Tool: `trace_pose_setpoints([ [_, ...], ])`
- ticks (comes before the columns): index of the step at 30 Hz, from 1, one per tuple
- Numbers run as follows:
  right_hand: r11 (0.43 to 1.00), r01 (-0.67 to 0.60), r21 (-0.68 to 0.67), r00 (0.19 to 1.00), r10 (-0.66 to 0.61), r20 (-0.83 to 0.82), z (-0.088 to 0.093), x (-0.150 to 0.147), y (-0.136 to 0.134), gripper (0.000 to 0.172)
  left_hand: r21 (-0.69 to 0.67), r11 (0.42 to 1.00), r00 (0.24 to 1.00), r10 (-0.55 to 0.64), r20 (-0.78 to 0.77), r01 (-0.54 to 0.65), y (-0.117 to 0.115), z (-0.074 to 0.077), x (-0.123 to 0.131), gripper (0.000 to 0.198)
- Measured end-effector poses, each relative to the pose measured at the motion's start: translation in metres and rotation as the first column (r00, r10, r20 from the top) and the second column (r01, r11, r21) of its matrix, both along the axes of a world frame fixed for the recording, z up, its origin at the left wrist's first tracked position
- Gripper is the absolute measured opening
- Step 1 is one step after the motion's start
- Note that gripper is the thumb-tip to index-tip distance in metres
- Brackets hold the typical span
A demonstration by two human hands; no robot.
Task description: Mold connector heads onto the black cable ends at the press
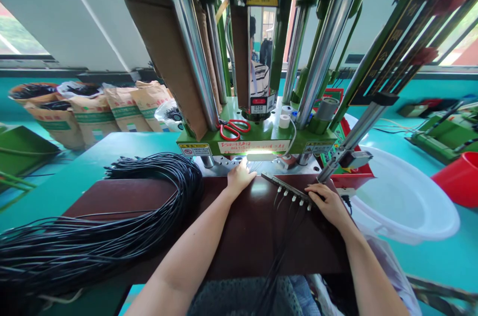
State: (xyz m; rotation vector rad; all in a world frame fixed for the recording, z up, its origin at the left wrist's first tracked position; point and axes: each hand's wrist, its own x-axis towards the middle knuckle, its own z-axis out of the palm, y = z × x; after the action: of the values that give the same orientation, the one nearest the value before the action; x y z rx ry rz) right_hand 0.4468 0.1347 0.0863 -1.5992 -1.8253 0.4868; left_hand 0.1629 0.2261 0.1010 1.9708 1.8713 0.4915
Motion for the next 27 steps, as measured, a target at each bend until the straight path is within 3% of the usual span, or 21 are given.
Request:
trace_pose_setpoints([
  [27, 1.0, 0.002, 0.026, 1.0, -0.002, -0.002, -0.0054, 0.0027, 0.0028, 0.026, 0.029, 1.0, 1.0, 0.004, -0.011, -0.003, -0.0003, -0.003, -0.0003, 0.041],
])
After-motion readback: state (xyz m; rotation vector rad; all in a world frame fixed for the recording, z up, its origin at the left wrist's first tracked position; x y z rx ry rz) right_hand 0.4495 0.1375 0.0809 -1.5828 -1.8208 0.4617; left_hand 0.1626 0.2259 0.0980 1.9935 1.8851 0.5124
